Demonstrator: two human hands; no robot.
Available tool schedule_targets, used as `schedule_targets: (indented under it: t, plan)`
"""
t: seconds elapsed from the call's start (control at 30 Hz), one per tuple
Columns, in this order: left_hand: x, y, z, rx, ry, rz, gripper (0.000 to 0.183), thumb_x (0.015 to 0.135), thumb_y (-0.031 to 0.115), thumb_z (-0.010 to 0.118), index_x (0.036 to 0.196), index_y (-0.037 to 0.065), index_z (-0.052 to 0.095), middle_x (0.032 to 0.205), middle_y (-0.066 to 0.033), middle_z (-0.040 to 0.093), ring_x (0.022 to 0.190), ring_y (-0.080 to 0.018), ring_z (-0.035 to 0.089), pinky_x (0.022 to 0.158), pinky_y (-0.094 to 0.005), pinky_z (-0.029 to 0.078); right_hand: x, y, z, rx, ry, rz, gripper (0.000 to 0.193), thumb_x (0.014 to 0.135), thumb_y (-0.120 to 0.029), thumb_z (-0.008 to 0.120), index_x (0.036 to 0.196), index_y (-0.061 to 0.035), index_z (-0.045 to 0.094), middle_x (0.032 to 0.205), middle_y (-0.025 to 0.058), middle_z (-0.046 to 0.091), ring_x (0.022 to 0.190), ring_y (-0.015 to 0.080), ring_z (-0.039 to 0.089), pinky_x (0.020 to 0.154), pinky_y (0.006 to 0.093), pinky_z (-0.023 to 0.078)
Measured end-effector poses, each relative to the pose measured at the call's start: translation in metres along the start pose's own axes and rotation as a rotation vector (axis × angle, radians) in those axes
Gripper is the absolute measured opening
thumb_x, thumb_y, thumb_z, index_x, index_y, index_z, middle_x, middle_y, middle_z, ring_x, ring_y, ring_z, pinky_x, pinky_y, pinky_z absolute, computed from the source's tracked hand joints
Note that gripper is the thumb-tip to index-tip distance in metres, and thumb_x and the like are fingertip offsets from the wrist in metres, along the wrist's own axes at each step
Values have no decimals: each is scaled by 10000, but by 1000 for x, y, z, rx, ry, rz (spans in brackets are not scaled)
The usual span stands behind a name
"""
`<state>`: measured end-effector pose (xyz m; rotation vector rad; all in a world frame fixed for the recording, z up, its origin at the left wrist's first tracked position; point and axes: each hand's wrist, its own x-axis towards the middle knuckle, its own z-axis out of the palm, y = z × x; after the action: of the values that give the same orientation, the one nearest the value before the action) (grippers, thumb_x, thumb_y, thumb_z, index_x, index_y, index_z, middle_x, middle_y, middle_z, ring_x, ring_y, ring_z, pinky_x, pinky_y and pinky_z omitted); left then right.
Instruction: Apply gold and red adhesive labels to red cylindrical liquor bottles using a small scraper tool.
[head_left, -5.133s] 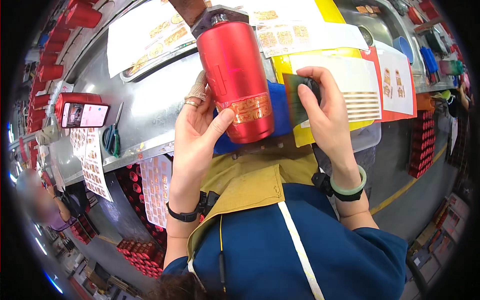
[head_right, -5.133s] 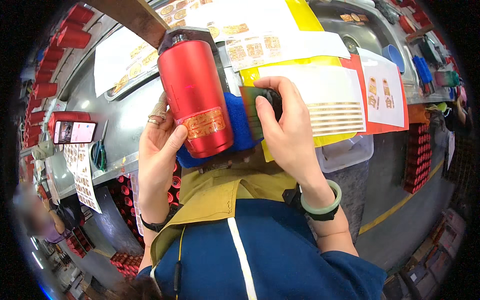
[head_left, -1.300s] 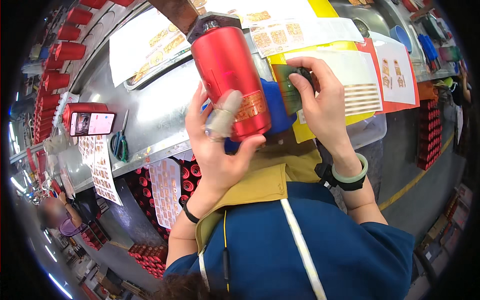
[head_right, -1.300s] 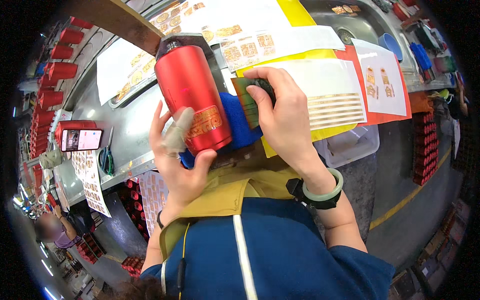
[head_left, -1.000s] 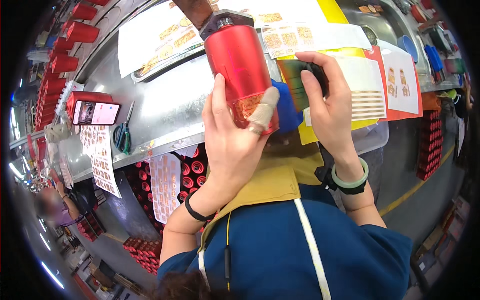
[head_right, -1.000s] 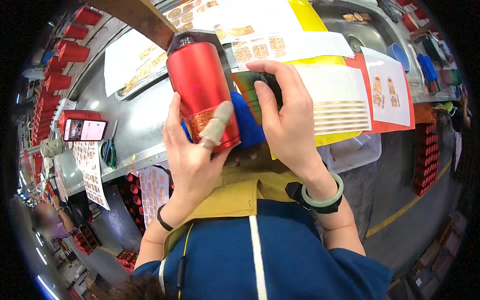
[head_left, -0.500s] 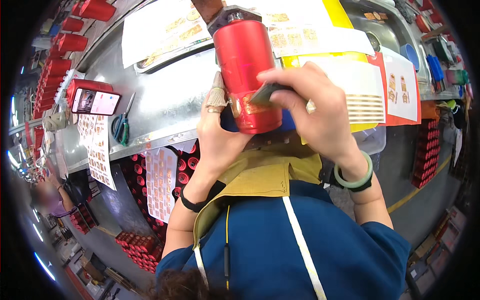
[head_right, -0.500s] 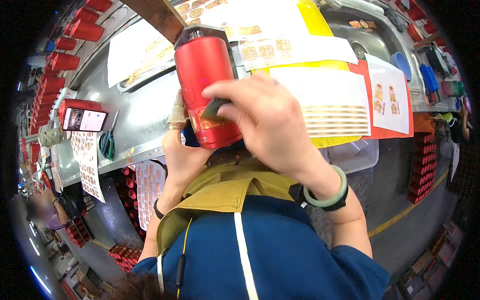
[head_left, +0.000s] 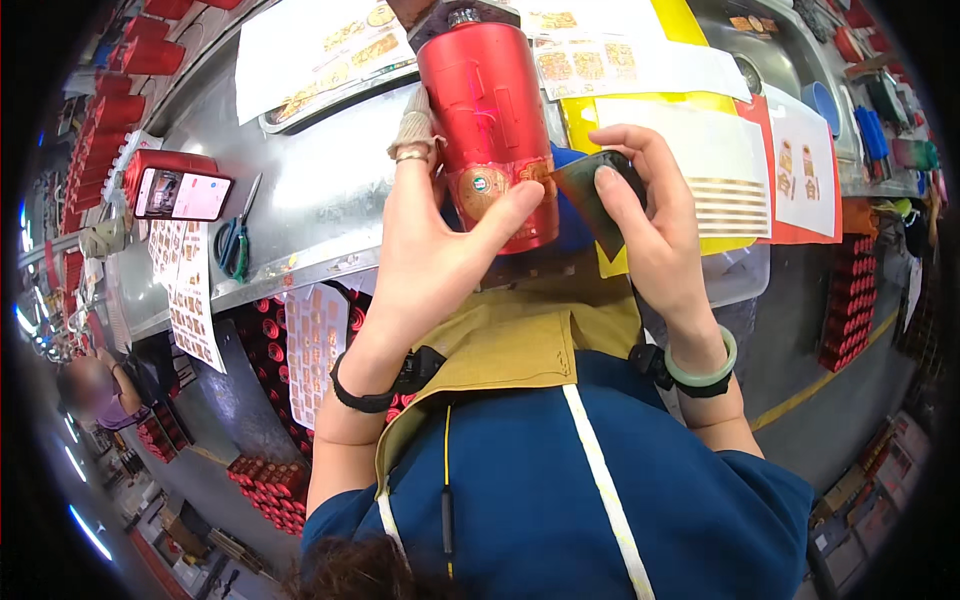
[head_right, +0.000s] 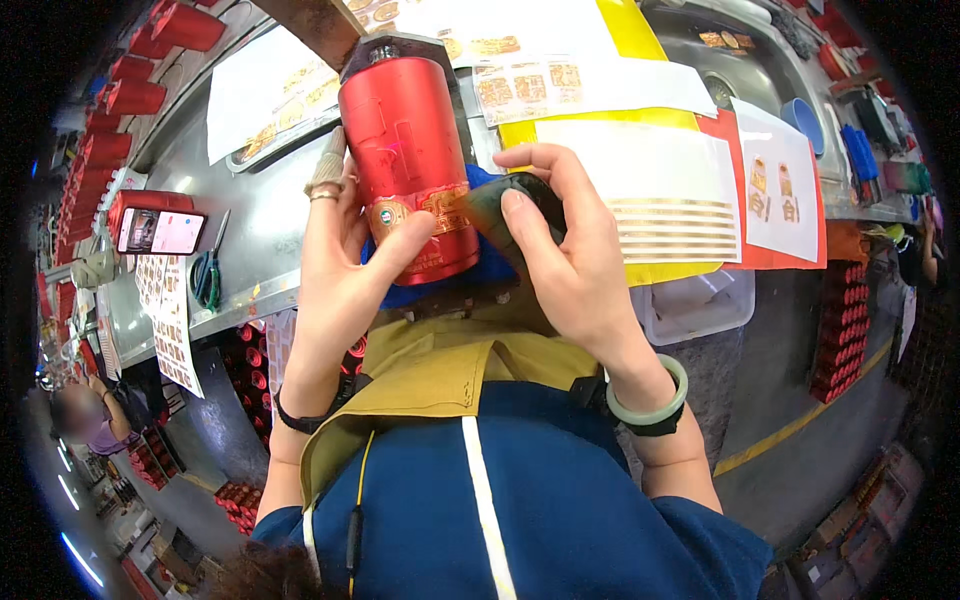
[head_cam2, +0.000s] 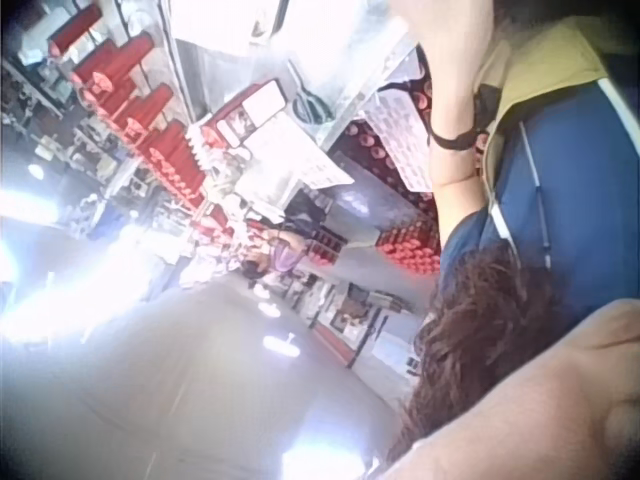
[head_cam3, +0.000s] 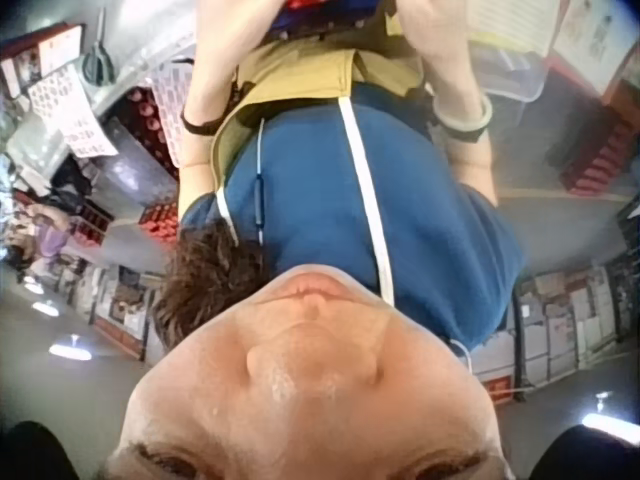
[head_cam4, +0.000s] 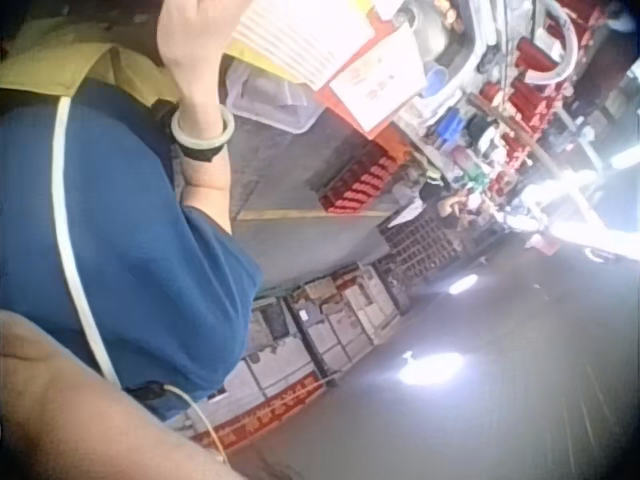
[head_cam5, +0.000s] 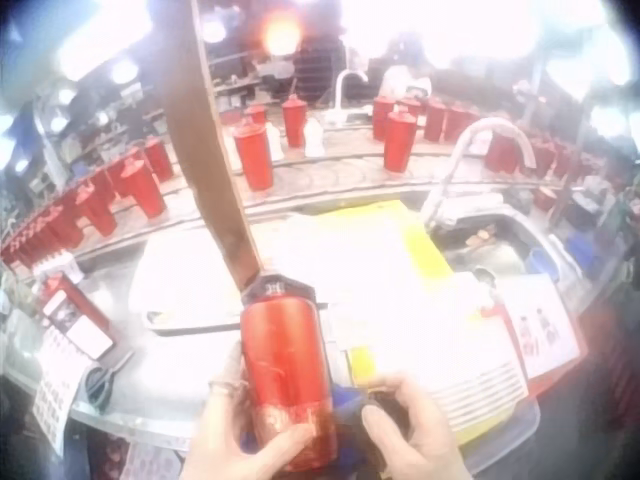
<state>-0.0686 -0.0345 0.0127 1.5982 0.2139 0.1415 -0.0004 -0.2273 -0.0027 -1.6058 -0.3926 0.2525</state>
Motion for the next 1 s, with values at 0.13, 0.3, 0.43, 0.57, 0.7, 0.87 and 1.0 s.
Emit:
schedule_targets:
  t: [0.13, 0.3, 0.43, 0.57, 0.7, 0.87, 1.0]
  plan:
    - [2, -2, -1, 63, -34, 3, 840, 906, 7, 764, 1577, -21, 259, 1478, -171, 493, 1348, -239, 539, 1131, -390, 451, -12, -7, -1, -69, -2, 16, 208, 1012, -36, 544, 1209, 1, 599, 1000, 83, 661, 936, 132, 615, 877, 294, 497]
    - [4, -1, -1, -34, -39, -53, 873, 899, 6, 773, 1590, -8, 240, 1498, -176, 477, 1367, -246, 522, 1143, -401, 438, -16, -16, 4, 45, -46, 210, 266, 974, -137, 673, 1192, -17, 582, 966, 56, 652, 898, 101, 594, 827, 265, 491]
    - [7, -14, 0, -13, 28, 53, 845, 877, 123, 828, 1528, -29, 311, 1398, -186, 541, 1273, -243, 593, 1055, -391, 508, -15, -7, 19, 68, -73, 309, 399, 899, -195, 788, 1159, -29, 535, 934, 37, 628, 851, 80, 557, 766, 268, 488]
    - [9, -15, -4, 0, -5, 34, 863, 873, 149, 836, 1533, -32, 309, 1392, -192, 539, 1255, -250, 596, 1042, -387, 510, -14, -6, 24, 104, -60, 330, 377, 897, -175, 773, 1145, -24, 532, 945, 41, 627, 859, 84, 559, 775, 271, 489]
    - [8, -10, -5, 61, -41, -21, 918, 895, 35, 788, 1610, 11, 213, 1487, -174, 485, 1341, -256, 544, 1114, -405, 462, -12, -8, 25, 92, -98, 342, 356, 900, -156, 751, 1143, -23, 528, 944, 44, 620, 859, 89, 554, 778, 275, 488]
    - [8, -13, -8, 121, -49, 35, 916, 897, 39, 788, 1610, 6, 214, 1495, -174, 478, 1345, -251, 537, 1111, -402, 462, -11, -10, 27, 112, -115, 368, 324, 911, -143, 731, 1133, -29, 524, 909, 26, 581, 841, 86, 528, 759, 273, 474]
    - [8, -13, -7, 94, -47, 36, 913, 900, 42, 785, 1611, 5, 214, 1502, -174, 471, 1342, -248, 537, 1111, -397, 462, -10, -12, 27, 129, -130, 396, 307, 918, -129, 715, 1133, -39, 515, 899, 9, 552, 828, 78, 503, 741, 265, 460]
